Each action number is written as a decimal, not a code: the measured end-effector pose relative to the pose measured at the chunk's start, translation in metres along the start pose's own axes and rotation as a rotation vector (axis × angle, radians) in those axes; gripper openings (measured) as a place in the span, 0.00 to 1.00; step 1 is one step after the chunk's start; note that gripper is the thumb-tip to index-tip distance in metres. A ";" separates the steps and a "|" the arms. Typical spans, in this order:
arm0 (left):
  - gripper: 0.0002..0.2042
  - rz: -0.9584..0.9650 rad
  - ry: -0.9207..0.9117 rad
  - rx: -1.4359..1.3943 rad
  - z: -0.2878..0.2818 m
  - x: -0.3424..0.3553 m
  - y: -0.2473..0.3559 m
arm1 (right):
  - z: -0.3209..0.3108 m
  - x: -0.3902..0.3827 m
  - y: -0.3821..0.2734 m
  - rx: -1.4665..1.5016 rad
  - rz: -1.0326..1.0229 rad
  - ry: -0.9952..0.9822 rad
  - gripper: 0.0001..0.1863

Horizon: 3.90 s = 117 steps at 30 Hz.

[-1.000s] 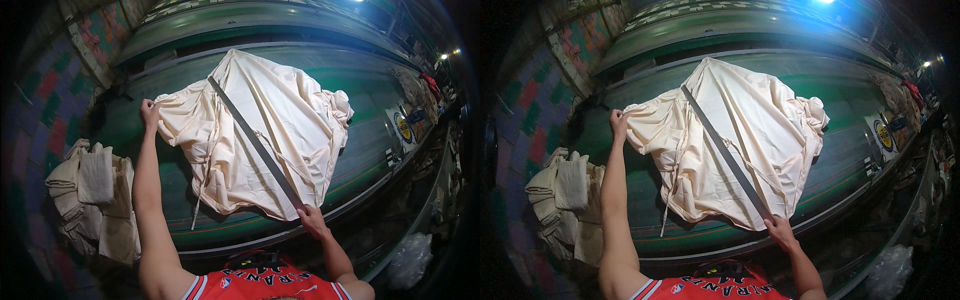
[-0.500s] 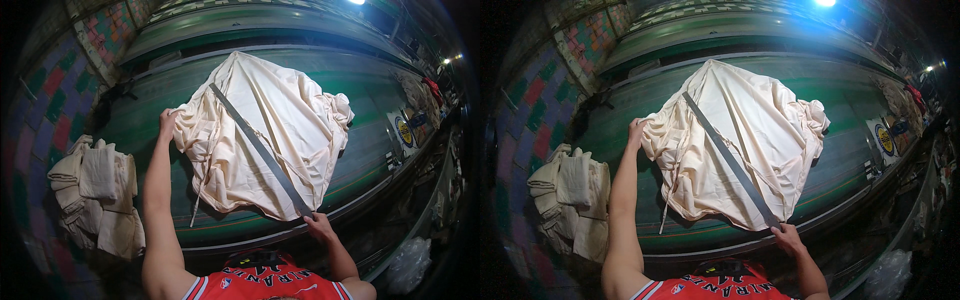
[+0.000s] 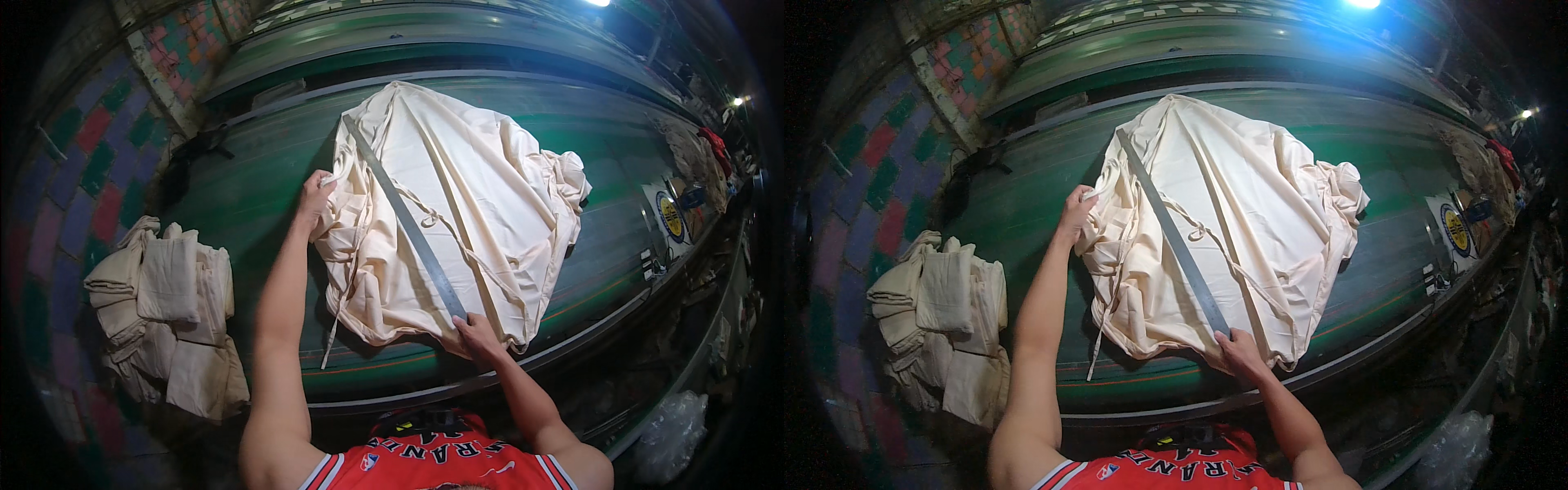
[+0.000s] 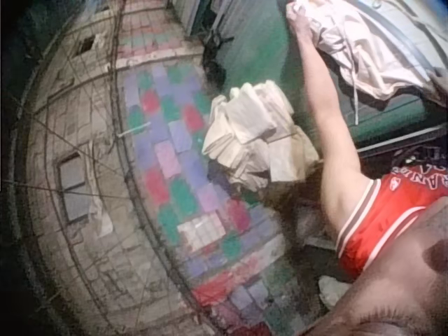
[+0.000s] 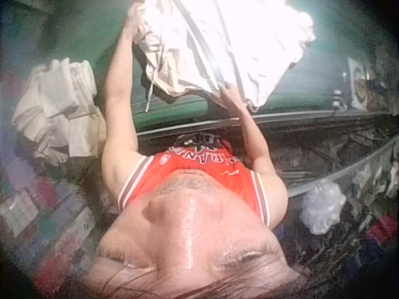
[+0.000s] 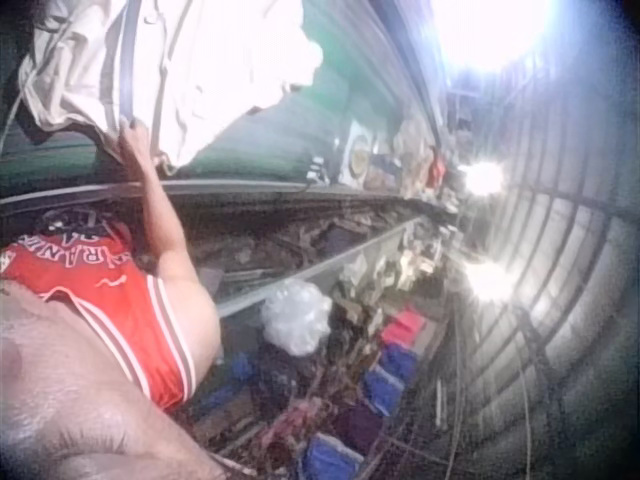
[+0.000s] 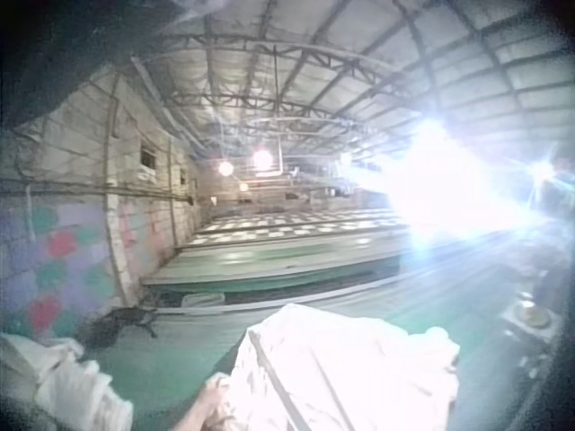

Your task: The person irons a white garment on a green ironing table, then folds it and places it on a stack. They pick up another white garment, unfold it, and use a metal ruler to press and align the fabric on the table.

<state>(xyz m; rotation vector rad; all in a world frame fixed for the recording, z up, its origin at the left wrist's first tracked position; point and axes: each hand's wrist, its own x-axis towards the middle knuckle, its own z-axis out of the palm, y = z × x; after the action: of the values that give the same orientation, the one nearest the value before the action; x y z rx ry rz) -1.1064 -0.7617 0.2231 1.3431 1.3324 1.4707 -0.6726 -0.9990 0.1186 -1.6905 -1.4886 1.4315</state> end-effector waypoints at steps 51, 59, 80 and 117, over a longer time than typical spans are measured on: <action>0.35 -0.367 1.413 0.068 -0.143 -0.335 -0.166 | 0.116 0.205 -0.117 0.196 -0.020 -0.107 0.23; 0.29 -0.388 0.985 -0.136 0.017 -0.354 -0.130 | 0.102 0.167 -0.119 0.200 -0.078 -0.106 0.18; 0.30 -0.471 0.116 -1.480 0.035 -0.255 -0.130 | 0.100 0.058 -0.084 0.146 -0.209 -0.281 0.35; 0.08 0.106 -0.107 0.631 0.026 -0.369 -0.092 | 0.157 0.059 -0.010 0.136 -0.232 -0.090 0.38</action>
<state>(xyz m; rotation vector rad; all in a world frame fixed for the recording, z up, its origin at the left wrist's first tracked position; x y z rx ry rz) -1.0226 -1.0913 0.0499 1.8779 1.7557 1.0531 -0.8250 -0.9857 0.0500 -1.3416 -1.5400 1.4623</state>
